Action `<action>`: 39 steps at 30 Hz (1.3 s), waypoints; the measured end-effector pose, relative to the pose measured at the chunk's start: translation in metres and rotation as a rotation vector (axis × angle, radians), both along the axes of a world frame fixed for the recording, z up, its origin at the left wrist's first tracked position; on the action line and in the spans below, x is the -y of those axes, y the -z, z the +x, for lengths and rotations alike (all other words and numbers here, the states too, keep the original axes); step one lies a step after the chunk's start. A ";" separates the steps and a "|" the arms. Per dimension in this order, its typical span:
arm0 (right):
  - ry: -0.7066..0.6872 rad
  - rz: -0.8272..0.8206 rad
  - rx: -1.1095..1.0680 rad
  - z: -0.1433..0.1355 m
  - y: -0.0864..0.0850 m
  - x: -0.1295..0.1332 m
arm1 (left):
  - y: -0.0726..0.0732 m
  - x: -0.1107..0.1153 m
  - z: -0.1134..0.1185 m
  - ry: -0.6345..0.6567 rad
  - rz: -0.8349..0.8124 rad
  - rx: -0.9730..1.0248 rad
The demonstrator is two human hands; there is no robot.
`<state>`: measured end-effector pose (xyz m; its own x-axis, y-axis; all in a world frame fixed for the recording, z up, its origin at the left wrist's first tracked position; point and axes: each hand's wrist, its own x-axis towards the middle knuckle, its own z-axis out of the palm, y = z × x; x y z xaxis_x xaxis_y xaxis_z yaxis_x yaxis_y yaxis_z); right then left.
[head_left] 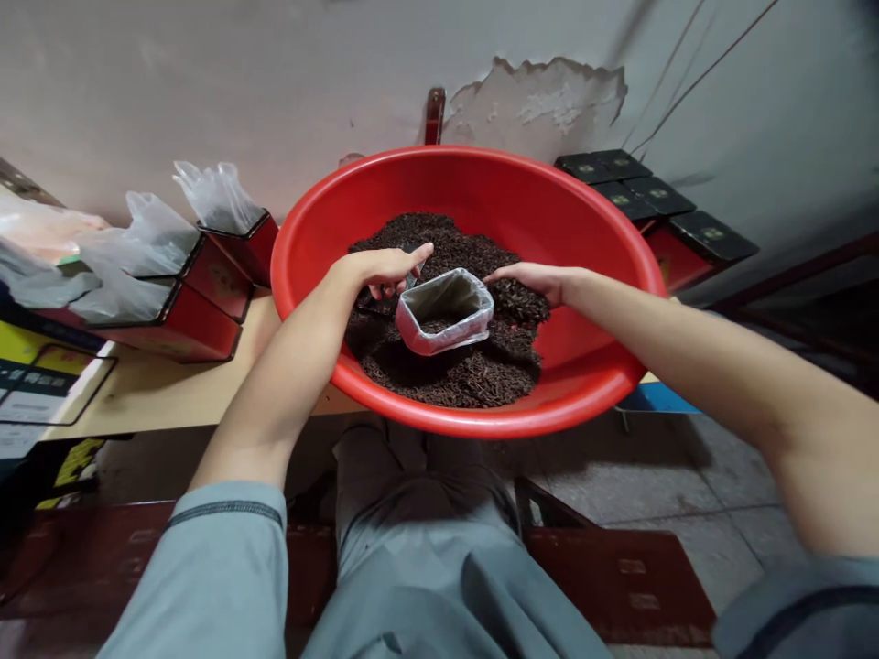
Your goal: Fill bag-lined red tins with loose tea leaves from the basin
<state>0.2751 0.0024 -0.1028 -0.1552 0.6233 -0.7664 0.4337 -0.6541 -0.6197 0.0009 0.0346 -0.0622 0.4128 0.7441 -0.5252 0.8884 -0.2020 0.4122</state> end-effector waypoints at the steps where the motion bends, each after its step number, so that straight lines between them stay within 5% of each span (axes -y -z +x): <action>1: 0.022 0.053 -0.050 0.001 -0.008 -0.001 | 0.000 0.000 0.000 -0.029 -0.008 -0.004; 7: 0.112 0.365 -0.335 -0.021 -0.041 0.001 | -0.001 0.002 -0.001 -0.054 -0.076 -0.068; 15: 0.125 0.675 -0.475 -0.068 -0.040 0.003 | -0.002 0.000 -0.010 -0.036 -0.089 -0.086; 30: -0.047 0.708 -0.496 -0.068 -0.054 0.030 | 0.008 -0.010 -0.012 -0.053 -0.149 -0.070; 35: 0.009 0.814 -0.201 -0.031 -0.033 0.014 | 0.008 -0.008 -0.011 -0.031 -0.145 -0.042; 39: -0.111 0.359 0.344 0.000 0.011 0.014 | 0.007 -0.006 -0.011 -0.013 -0.121 -0.008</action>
